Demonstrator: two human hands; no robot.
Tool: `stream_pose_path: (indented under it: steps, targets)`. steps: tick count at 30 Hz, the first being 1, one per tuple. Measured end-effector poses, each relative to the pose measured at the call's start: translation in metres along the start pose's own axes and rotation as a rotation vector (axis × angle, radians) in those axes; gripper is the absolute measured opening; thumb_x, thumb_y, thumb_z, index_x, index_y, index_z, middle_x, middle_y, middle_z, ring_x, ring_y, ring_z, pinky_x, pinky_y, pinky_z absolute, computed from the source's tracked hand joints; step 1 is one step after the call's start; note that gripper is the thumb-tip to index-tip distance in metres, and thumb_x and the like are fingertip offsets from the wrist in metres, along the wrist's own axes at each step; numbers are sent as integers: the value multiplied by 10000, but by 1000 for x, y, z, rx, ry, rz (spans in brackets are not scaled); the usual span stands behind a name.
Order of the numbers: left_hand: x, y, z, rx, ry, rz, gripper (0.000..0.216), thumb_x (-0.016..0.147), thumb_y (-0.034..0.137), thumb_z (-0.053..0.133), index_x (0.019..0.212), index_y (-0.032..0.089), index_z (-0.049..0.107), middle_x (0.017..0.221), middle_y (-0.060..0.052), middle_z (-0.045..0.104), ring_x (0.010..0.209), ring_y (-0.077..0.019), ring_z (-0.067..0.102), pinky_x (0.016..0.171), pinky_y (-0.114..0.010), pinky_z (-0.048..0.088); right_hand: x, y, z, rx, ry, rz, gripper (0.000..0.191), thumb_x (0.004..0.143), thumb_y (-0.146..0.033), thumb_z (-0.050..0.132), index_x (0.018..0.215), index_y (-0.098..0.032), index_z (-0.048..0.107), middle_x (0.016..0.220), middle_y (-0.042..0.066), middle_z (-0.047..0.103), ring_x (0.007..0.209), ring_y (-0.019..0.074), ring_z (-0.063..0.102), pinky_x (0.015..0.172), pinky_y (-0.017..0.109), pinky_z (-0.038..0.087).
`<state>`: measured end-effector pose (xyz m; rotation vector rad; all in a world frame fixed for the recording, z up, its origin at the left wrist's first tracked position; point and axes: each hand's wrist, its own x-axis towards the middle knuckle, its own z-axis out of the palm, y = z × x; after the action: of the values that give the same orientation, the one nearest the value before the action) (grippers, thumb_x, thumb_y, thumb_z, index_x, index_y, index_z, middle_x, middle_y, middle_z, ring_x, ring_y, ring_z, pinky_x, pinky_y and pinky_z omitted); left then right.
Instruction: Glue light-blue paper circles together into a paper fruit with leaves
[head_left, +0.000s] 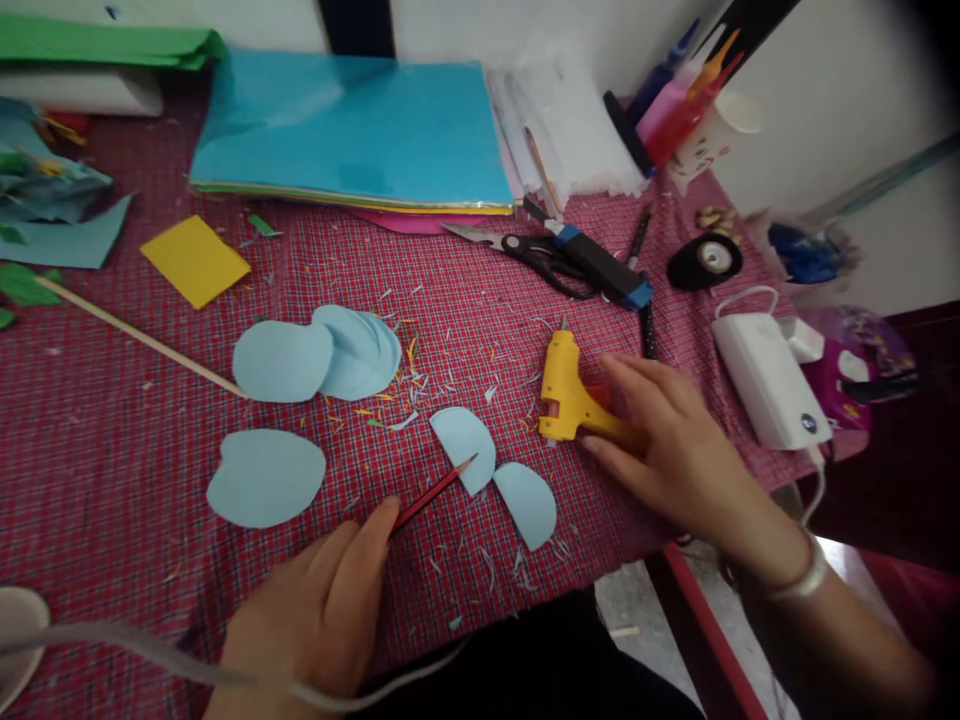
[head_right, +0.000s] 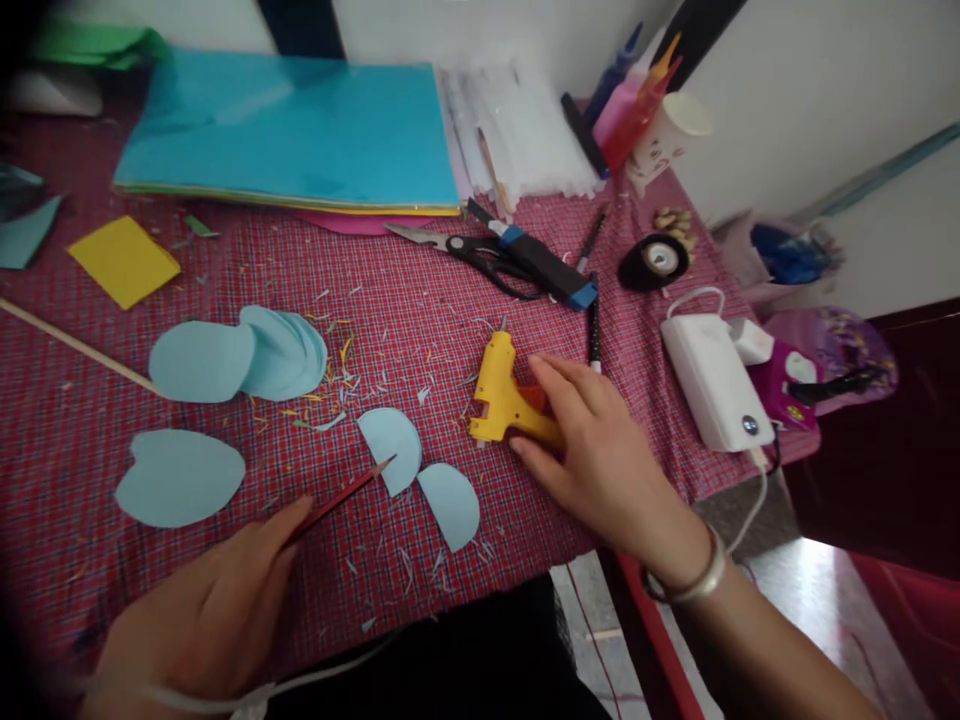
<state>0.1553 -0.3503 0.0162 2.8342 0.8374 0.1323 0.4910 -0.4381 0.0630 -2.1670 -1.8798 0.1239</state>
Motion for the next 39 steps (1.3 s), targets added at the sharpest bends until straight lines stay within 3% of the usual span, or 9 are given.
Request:
stream_pose_path:
  steps: [4,9,14,17,20,22,26,33,39]
  targets:
    - [-2,1,3,77,30,28,527,846,-13,374,1342,161,416,834,-27,665,665,-172,638,549,-302,481,11,14,20,-34,-21,-77,512,866,-302,599,1319,-87,497,1254,203,582,1146,332,565,991,545,466]
    - [9,2,-4,69,4,60,519,820,-48,324,1300,120,428,739,-12,633,578,-162,620,509,-300,463,5,16,15,140,76,60,339,837,-306,633,1144,-165,620,1094,142,652,1025,308,619,906,514,507]
    - [17,10,-14,82,30,31,415,857,-5,378,1234,126,491,715,0,641,531,-150,618,450,-282,439,-4,3,-19,1022,127,475,361,951,-430,438,1222,-256,600,1077,85,649,860,223,659,665,347,568]
    - [16,12,-13,64,110,0,374,866,8,398,1195,127,530,760,-21,669,566,-151,631,480,-280,465,-6,-2,-28,1342,-143,463,456,906,-527,486,1227,-230,616,1029,85,634,712,166,618,484,239,504]
    - [9,9,-7,-28,145,-28,368,887,23,364,1194,131,535,791,-35,687,621,-144,648,527,-262,491,-5,-3,-27,1255,-449,451,365,859,-472,620,1128,-229,670,800,25,626,554,85,509,438,168,420]
    - [2,5,-3,-62,153,-40,374,911,54,363,1242,144,514,837,-40,701,650,-139,653,537,-251,493,-3,-5,-25,1174,-514,416,298,872,-425,628,1090,-229,682,723,2,605,541,73,492,454,154,417]
    - [-8,0,-4,-31,165,62,400,921,61,384,1304,144,464,851,-40,701,672,-151,642,565,-269,487,3,-13,-24,1060,-493,274,235,880,-353,634,1069,-229,693,695,-5,606,555,74,511,457,142,412]
    - [-7,6,-12,85,-88,102,629,775,-78,336,1341,171,455,865,-36,674,695,-191,631,600,-332,492,13,-26,-20,994,-459,103,238,881,-303,632,1108,-271,698,725,-5,649,606,98,583,539,167,490]
    - [1,11,-16,134,-107,92,655,714,-107,347,1266,174,560,832,-25,666,641,-186,614,572,-330,480,11,-27,-15,976,-495,119,264,868,-238,641,1131,-232,662,995,52,739,808,128,687,710,207,559]
